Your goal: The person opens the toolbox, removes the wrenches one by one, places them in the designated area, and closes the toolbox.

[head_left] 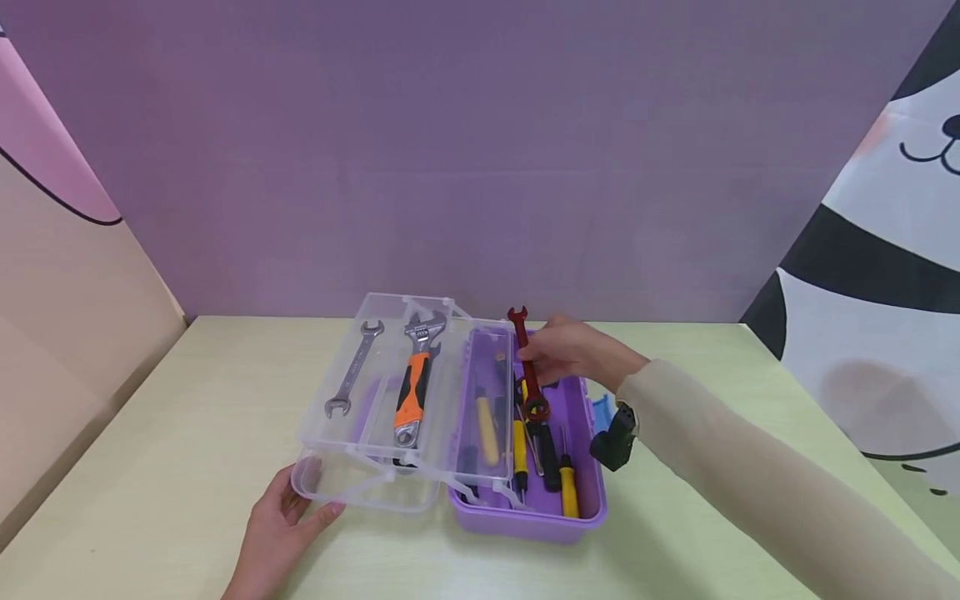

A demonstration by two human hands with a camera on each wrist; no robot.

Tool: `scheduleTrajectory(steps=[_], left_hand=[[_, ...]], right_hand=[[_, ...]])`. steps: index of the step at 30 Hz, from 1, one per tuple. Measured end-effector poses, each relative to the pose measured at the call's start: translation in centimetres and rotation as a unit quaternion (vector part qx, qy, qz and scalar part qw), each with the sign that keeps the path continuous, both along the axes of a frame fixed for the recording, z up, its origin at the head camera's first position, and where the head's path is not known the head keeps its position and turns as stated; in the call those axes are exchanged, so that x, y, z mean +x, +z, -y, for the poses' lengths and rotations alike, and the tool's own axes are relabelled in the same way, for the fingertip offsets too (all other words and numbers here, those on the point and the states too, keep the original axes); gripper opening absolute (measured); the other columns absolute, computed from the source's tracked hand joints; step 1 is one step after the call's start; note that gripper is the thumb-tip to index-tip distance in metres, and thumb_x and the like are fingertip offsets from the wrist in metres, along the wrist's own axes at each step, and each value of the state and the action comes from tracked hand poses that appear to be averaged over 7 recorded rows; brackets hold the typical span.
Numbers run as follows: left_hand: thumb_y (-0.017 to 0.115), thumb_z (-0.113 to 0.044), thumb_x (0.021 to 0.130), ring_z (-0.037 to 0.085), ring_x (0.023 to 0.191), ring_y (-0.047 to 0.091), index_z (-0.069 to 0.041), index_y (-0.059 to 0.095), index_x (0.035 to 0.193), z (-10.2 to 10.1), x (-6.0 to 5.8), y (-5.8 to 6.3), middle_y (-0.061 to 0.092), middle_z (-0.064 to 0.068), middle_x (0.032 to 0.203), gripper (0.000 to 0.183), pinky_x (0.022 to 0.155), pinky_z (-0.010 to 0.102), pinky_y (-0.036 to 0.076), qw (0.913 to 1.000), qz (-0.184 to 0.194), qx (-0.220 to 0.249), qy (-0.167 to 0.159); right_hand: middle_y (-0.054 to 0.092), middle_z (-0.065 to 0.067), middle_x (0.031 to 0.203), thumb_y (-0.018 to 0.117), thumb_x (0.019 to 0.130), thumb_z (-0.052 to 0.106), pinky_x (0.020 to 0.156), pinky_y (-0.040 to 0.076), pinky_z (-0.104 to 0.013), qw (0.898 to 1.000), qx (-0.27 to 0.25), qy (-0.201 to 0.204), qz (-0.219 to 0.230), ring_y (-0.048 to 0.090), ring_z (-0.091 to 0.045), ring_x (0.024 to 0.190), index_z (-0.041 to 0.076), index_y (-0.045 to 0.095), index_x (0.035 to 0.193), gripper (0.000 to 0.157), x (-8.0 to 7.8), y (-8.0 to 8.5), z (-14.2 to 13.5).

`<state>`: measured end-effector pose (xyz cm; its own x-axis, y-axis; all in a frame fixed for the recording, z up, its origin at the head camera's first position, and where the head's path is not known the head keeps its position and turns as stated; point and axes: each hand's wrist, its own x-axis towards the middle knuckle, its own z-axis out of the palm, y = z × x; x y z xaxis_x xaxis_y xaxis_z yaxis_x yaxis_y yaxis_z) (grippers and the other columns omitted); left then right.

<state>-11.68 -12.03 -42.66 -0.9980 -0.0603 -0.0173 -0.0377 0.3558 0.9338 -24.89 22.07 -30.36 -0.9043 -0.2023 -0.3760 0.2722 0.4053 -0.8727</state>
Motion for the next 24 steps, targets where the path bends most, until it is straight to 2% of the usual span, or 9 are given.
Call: scheduleTrajectory(steps=[4, 9, 14, 20, 24], left_hand=[[0.073, -0.006, 0.082, 0.04, 0.136, 0.035, 0.008, 0.032, 0.139, -0.1, 0.0, 0.0, 0.033, 0.032, 0.147, 0.071, 0.106, 0.036, 0.042, 1.0, 0.002, -0.003, 0.003], [0.073, -0.008, 0.083, 0.04, 0.136, 0.034, 0.008, 0.031, 0.139, 0.0, -0.1, 0.0, 0.032, 0.032, 0.147, 0.072, 0.106, 0.036, 0.042, 0.9999, 0.001, -0.014, -0.001], [0.073, -0.01, 0.084, 0.04, 0.137, 0.033, 0.008, 0.03, 0.14, 0.3, -0.3, -0.3, 0.031, 0.032, 0.148, 0.073, 0.106, 0.036, 0.041, 0.9998, 0.002, -0.021, -0.003], [0.073, -0.008, 0.084, 0.039, 0.137, 0.034, 0.008, 0.031, 0.139, 0.2, -0.2, -0.2, 0.033, 0.031, 0.147, 0.072, 0.107, 0.036, 0.041, 0.9999, 0.001, -0.014, -0.002], [0.073, -0.008, 0.084, 0.039, 0.137, 0.034, 0.008, 0.03, 0.14, 0.1, -0.1, -0.1, 0.032, 0.031, 0.147, 0.072, 0.107, 0.036, 0.041, 0.9999, 0.003, -0.014, -0.002]], right_hand=[[0.056, -0.009, 0.083, 0.054, 0.094, 0.004, 0.065, 0.057, -0.022, 1.0, 0.019, -0.013, -0.007, 0.058, -0.018, 0.071, -0.01, 0.046, 0.113, 0.025, 0.1, -0.3, -1.0], [0.059, -0.014, 0.091, 0.055, 0.094, 0.006, 0.079, 0.062, -0.031, 0.999, 0.033, -0.017, -0.024, 0.061, -0.02, 0.076, -0.012, 0.047, 0.116, 0.03, 0.5, -0.6, -1.9], [0.059, -0.01, 0.085, 0.055, 0.094, 0.006, 0.087, 0.06, -0.037, 0.999, 0.025, -0.023, -0.025, 0.06, -0.018, 0.073, -0.013, 0.049, 0.115, 0.029, 0.7, -0.9, -2.5], [0.058, -0.006, 0.081, 0.053, 0.094, 0.005, 0.085, 0.061, -0.035, 0.999, 0.018, -0.021, -0.024, 0.06, -0.016, 0.071, -0.012, 0.049, 0.114, 0.026, 0.9, -1.1, -3.5], [0.059, -0.003, 0.074, 0.052, 0.094, 0.005, 0.077, 0.062, -0.03, 1.0, 0.009, -0.018, -0.02, 0.06, -0.014, 0.069, -0.011, 0.051, 0.109, 0.022, 1.0, -1.2, -4.2]])
